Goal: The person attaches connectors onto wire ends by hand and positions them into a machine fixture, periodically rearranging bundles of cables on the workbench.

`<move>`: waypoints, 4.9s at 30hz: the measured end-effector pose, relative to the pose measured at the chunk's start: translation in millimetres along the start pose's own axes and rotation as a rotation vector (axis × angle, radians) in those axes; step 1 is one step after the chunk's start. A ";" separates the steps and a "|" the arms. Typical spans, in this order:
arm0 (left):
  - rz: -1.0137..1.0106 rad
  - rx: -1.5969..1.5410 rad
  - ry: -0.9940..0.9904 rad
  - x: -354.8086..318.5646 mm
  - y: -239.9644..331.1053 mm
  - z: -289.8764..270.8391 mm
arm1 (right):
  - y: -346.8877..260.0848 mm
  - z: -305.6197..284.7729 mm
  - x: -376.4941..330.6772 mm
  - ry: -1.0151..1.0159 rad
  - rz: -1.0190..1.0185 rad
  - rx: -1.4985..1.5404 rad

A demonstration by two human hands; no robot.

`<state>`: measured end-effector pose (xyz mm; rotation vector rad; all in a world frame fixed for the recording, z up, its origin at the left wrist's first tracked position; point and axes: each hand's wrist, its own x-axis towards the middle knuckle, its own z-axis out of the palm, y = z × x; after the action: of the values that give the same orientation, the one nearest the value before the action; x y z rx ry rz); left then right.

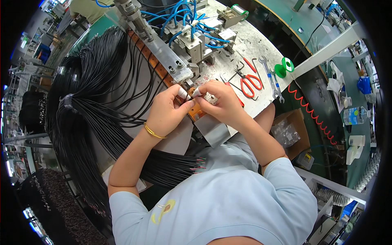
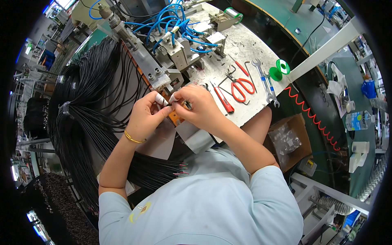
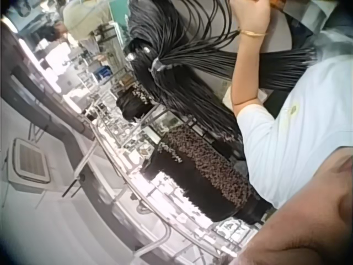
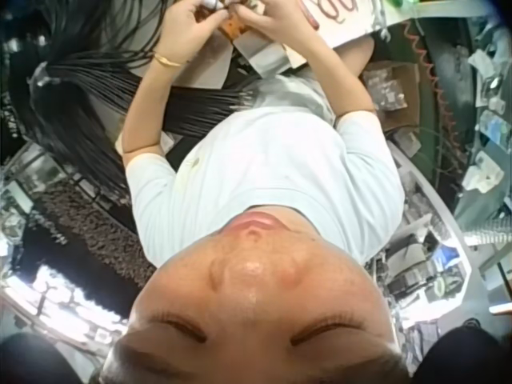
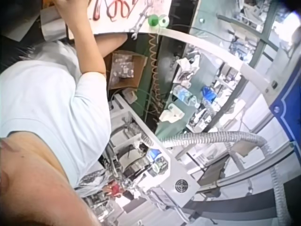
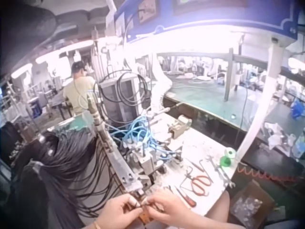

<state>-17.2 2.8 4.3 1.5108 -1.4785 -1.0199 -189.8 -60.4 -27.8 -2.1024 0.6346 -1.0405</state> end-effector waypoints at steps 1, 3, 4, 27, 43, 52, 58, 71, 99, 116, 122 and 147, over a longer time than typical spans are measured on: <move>0.000 0.000 0.000 -0.2 -0.7 0.0 | -1.8 1.7 0.2 0.029 -0.082 -0.128; -0.018 0.032 0.000 -0.7 -4.0 -0.4 | -3.8 1.3 -1.2 0.058 -0.164 -0.255; -0.027 0.048 0.000 -1.0 -4.6 -0.9 | -4.0 -1.8 -3.3 0.017 -0.127 -0.257; -0.091 0.239 -0.130 4.8 -27.6 -13.2 | 49.3 5.7 -2.7 -0.055 0.362 0.085; -0.065 0.474 -0.062 1.6 -9.6 -5.1 | 59.5 15.2 -4.2 -0.054 0.206 0.062; -0.238 -0.056 -0.096 6.6 -14.3 -10.0 | 57.5 13.0 -11.4 0.070 0.312 0.011; -0.201 -0.107 -0.153 7.4 -24.1 -12.3 | 17.0 7.0 2.5 0.142 -0.186 -0.242; -0.237 -0.232 -0.180 6.1 -12.8 -12.3 | 10.3 3.3 -0.6 0.020 -0.228 -0.223; -0.014 0.444 -0.245 -8.3 14.1 -7.1 | 70.1 19.1 -12.2 -0.001 0.278 0.144; -0.083 -0.048 -0.098 4.4 -30.5 -11.3 | 23.3 6.5 0.5 0.026 0.068 0.053; -0.093 -0.062 -0.161 7.8 -25.4 -13.9 | 20.6 6.9 2.8 0.023 -0.074 0.015; 0.063 0.080 -0.039 0.5 -20.9 -7.1 | 13.0 4.6 3.7 -0.090 0.189 0.325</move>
<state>-2.6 2.8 -12.3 1.4983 -1.6012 -0.9682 -185.5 -69.5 -37.9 -1.7604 0.5652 -0.8735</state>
